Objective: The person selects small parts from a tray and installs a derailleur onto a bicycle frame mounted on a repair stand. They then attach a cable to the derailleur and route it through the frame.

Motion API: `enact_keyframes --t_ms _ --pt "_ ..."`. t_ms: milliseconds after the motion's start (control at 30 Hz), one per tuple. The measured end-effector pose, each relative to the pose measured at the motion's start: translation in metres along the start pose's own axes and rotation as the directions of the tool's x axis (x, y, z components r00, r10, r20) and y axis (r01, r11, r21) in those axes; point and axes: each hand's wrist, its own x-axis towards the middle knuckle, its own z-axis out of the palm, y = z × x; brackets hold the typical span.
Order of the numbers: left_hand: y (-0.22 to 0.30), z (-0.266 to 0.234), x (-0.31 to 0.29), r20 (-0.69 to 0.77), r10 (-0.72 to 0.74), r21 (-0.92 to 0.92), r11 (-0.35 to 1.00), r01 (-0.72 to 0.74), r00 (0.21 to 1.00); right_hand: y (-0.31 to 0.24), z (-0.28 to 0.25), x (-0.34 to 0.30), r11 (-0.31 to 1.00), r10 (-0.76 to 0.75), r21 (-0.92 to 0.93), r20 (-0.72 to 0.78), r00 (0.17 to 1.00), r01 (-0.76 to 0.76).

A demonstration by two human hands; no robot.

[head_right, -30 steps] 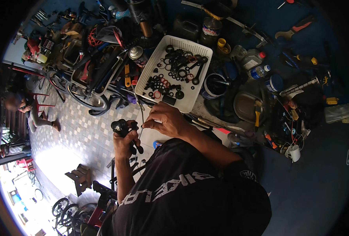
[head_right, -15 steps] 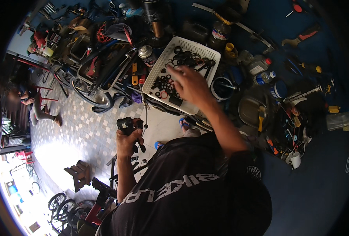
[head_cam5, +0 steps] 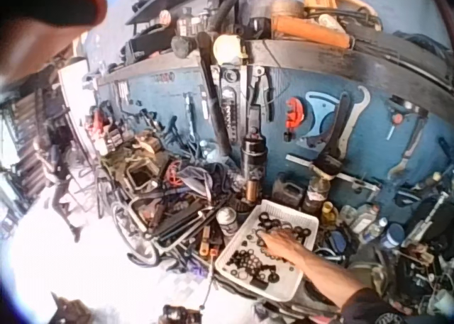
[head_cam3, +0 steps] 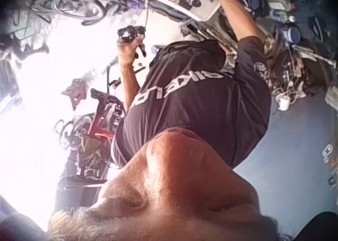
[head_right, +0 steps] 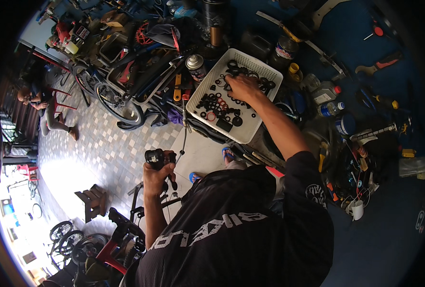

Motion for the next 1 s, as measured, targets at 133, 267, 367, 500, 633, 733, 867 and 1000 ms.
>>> enact_keyframes --t_ms 133,267,367,500,633,733,867,1000 --pt "-0.004 -0.001 -0.001 -0.007 0.008 -0.033 0.999 -0.008 1.000 0.005 0.018 0.013 0.982 -0.167 0.048 -0.217 0.962 0.182" --pt "-0.003 0.003 -0.001 -0.016 0.005 -0.066 0.998 -0.006 1.000 0.002 0.005 0.010 0.962 -0.081 0.242 -0.188 0.979 0.126" --pt "-0.008 0.002 -0.001 -0.004 -0.001 -0.082 0.997 0.001 1.000 0.003 -0.011 0.001 0.962 -0.015 0.265 -0.180 0.984 0.063" --pt "-0.007 0.007 0.001 0.017 -0.029 -0.066 0.997 0.030 0.999 0.010 -0.023 -0.022 0.968 -0.030 0.232 -0.261 0.965 0.093" --pt "-0.011 0.010 0.005 0.056 -0.037 -0.046 0.998 0.040 0.998 0.016 -0.023 -0.036 0.980 -0.033 0.186 -0.214 0.976 0.074" --pt "-0.010 0.013 0.007 0.075 -0.014 -0.039 0.999 0.017 0.997 0.017 -0.020 -0.046 0.978 -0.037 0.194 -0.196 0.980 0.076" --pt "-0.007 0.014 0.008 0.085 -0.036 -0.040 0.998 0.039 0.996 0.026 -0.013 -0.051 0.964 -0.080 0.226 -0.244 0.966 0.137" --pt "-0.001 0.018 0.012 0.066 -0.050 0.018 0.999 0.049 0.997 0.033 -0.002 -0.054 0.965 -0.101 0.212 -0.234 0.967 0.152"
